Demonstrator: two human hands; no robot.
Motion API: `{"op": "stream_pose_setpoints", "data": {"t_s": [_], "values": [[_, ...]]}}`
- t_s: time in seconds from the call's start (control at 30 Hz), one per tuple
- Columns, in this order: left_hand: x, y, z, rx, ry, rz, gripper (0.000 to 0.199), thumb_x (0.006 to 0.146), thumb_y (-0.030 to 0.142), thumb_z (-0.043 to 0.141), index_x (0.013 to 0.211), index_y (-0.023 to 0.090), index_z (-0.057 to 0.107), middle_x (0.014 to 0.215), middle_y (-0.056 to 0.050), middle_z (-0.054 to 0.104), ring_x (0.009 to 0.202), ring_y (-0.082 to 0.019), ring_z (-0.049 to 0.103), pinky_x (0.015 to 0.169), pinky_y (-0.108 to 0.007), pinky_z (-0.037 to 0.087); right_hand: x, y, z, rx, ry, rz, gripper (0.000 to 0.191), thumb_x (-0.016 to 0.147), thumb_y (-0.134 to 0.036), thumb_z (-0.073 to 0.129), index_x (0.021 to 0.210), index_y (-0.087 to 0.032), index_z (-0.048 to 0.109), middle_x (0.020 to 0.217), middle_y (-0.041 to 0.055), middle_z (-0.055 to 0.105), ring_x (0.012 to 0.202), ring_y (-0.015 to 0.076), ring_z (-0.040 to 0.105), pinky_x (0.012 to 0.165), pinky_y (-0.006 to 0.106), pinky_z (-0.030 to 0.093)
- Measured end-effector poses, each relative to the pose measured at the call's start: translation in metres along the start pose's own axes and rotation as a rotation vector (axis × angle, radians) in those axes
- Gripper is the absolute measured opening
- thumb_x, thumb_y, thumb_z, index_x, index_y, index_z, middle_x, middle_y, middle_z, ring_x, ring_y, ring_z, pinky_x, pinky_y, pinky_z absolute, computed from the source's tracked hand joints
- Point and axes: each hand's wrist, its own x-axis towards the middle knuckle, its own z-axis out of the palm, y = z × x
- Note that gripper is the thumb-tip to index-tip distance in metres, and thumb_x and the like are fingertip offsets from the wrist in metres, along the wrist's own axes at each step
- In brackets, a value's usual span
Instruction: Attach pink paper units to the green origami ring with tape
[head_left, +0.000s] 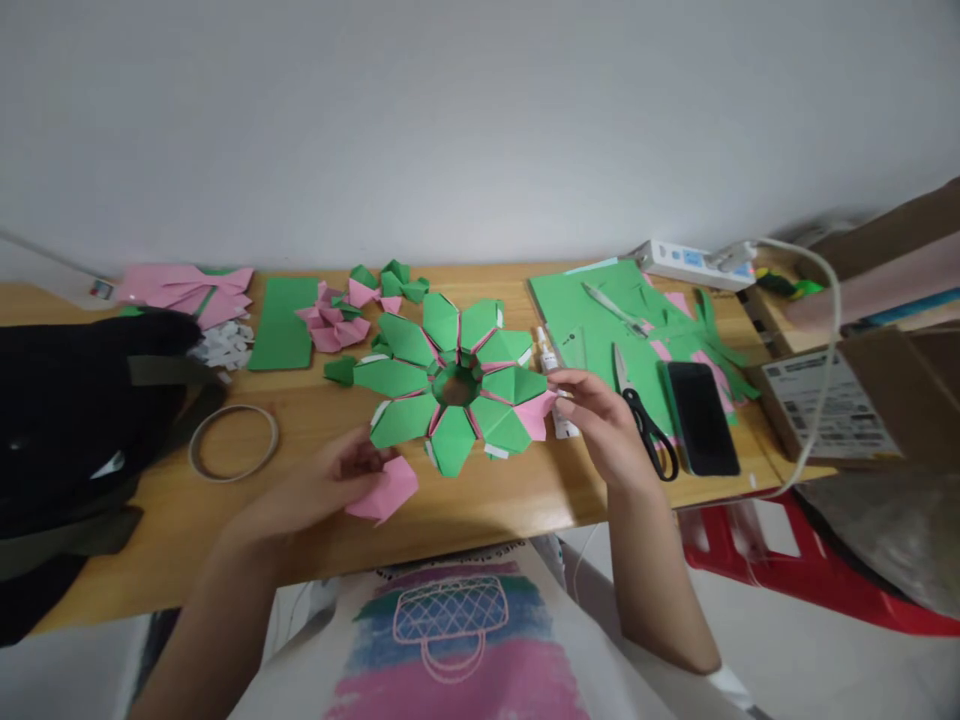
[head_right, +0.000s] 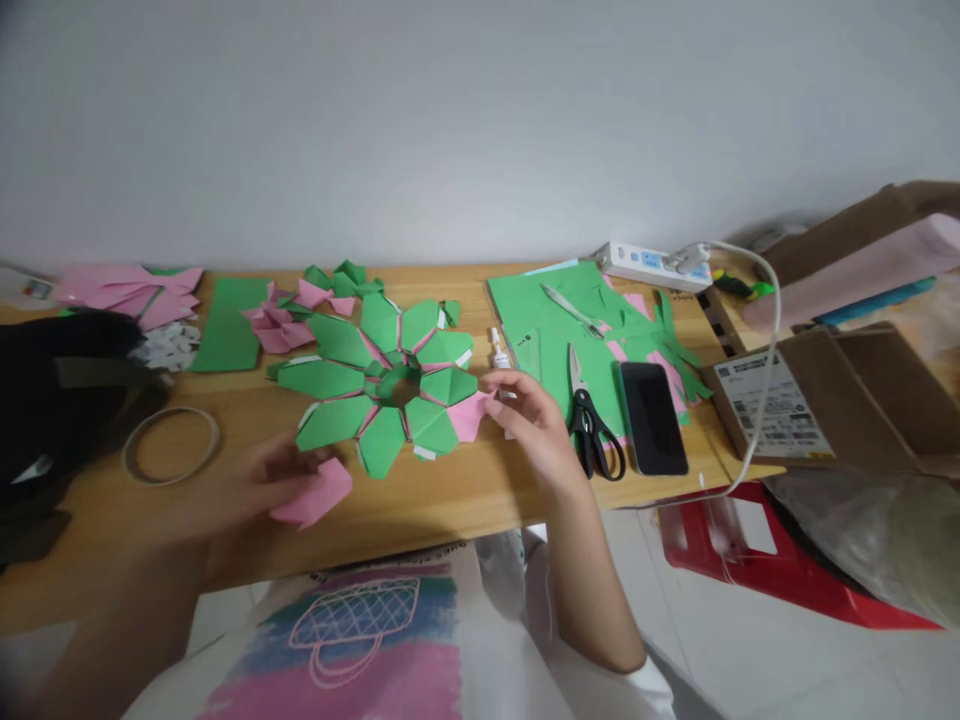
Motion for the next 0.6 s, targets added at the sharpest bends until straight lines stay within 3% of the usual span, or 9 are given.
{"op": "stream_pose_setpoints", "data": {"t_s": [0.1,0.17,0.3,0.5,0.6], "values": [[0.009,0.000,0.006,-0.055,-0.084,0.027,0.035,0.069,0.037,0.067,0.099,0.020,0.058,0.093,-0.006,0.066,0.084,-0.021,0.061,0.073,-0.030,0.049,0.009,-0.008,0.000,-0.226,-0.149,-0.130,0.016,0.077,-0.039,0.072,0.077,-0.024,0.066,0.101,0.0043,0.063,0.103,0.0226,0.057,0.092,0.036,0.043],[0.016,-0.001,0.004,-0.027,-0.064,0.046,0.031,0.069,0.035,0.065,0.094,0.020,0.057,0.090,-0.005,0.064,0.083,-0.020,0.060,0.071,-0.030,0.049,0.009,-0.010,-0.001,-0.320,-0.187,-0.183,0.022,0.080,-0.037,0.069,0.067,-0.022,0.062,0.088,0.0032,0.061,0.095,0.0210,0.057,0.088,0.034,0.042],[0.028,0.000,-0.003,-0.026,-0.019,0.075,0.030,0.067,0.035,0.064,0.091,0.021,0.054,0.084,-0.001,0.059,0.079,-0.017,0.057,0.066,-0.026,0.046,-0.008,-0.008,0.001,-0.355,-0.143,-0.114,0.024,0.084,-0.038,0.065,0.068,-0.021,0.059,0.069,-0.0009,0.055,0.069,0.0153,0.051,0.069,0.028,0.040],[0.029,0.005,-0.005,-0.112,-0.009,0.068,0.061,0.065,0.028,0.067,0.123,0.024,0.051,0.080,0.002,0.059,0.073,-0.014,0.057,0.059,-0.021,0.043,-0.034,0.001,0.016,-0.250,-0.165,-0.005,0.019,0.087,-0.039,0.063,0.077,-0.022,0.064,0.073,0.0010,0.063,0.072,0.0165,0.059,0.069,0.029,0.045],[0.023,0.003,-0.001,-0.131,-0.009,0.022,0.054,0.064,0.029,0.069,0.116,0.023,0.056,0.080,0.001,0.059,0.073,-0.015,0.056,0.059,-0.023,0.044,-0.039,0.004,0.019,-0.167,-0.173,0.020,0.015,0.080,-0.035,0.072,0.080,-0.023,0.064,0.077,0.0009,0.065,0.075,0.0165,0.062,0.071,0.029,0.049]]}}
